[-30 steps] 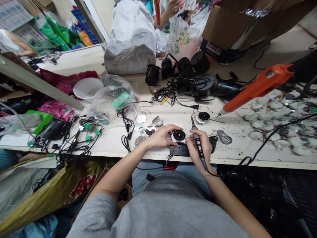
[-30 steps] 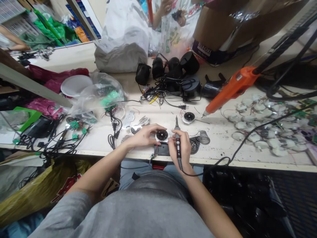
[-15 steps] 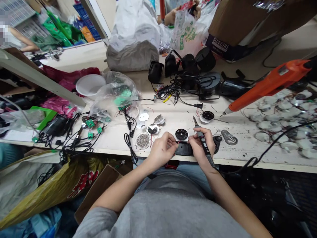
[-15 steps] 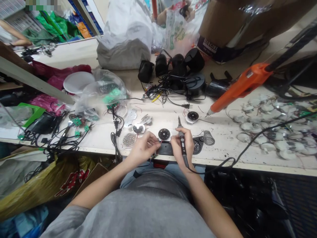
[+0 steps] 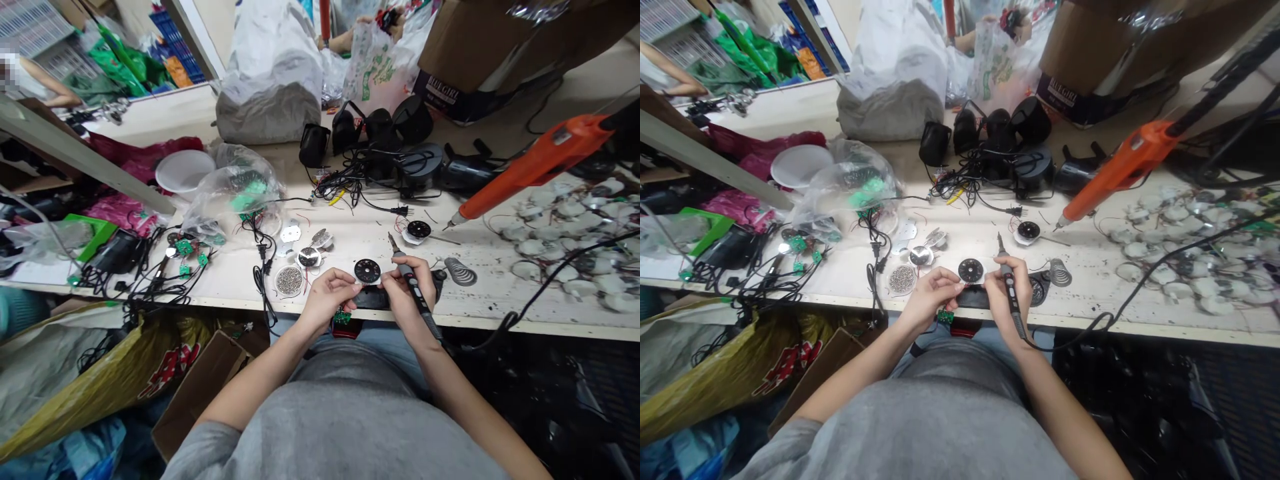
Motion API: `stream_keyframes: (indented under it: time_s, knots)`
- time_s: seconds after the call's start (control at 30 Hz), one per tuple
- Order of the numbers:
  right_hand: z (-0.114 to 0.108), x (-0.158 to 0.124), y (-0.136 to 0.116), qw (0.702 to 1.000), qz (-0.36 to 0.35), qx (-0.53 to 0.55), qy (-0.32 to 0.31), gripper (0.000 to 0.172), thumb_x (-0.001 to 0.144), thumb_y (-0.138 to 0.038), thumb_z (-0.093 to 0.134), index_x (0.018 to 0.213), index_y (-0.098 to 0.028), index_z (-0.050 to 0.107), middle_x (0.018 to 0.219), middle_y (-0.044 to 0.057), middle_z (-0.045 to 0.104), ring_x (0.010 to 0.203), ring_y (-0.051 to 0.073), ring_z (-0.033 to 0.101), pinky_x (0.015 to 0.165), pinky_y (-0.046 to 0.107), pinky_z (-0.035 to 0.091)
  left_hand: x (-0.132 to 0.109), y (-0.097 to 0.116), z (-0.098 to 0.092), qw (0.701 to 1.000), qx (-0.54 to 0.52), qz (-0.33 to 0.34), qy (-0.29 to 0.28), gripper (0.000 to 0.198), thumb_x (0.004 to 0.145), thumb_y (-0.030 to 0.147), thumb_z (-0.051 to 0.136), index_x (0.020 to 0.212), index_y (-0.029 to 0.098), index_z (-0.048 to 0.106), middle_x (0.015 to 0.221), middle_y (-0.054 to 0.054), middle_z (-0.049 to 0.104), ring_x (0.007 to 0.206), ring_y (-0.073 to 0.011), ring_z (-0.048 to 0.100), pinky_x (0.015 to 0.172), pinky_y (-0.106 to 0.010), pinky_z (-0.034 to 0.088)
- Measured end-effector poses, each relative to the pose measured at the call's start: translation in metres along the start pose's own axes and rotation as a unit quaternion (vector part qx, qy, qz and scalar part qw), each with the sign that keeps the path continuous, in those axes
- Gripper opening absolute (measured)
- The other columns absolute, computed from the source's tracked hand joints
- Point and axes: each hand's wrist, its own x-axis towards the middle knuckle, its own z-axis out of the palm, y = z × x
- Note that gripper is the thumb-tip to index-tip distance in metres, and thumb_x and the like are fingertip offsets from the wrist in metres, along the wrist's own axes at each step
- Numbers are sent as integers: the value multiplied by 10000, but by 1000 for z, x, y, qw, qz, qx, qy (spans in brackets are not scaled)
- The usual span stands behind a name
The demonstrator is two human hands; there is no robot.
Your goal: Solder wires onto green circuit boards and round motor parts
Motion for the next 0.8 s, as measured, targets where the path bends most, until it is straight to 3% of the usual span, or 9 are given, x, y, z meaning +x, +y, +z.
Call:
stream_keyframes:
  time_s: [0.37,0.5,0.8]
  knots:
    - [1,-5,-3,1000,8,-10,-23,291,736,-289,669,1024,-258,642,711,-73,610,582,149,658,626,291,540,-1,0,1,998,-6,-9,56,409,440,249,849,715,172,557,571,42,641,387,-53,497,404,-158,351]
    - [1,-5,0,999,13,-15,-29,294,740,-311,676,1027,-259,640,713,-78,599,559,139,640,605,285,531,2,0,-1,998,-15,-23,54,386,452,242,834,708,177,553,528,51,607,390,-59,490,401,-156,321]
    - [-1,-5,3,998,-16,-46,-43,277,770,-317,656,1039,-255,635,729,-70,603,554,141,633,608,299,520,6,-1,-6,998,-18,-36,42,341,477,218,817,766,154,648,641,12,695,407,-40,488,411,-163,328]
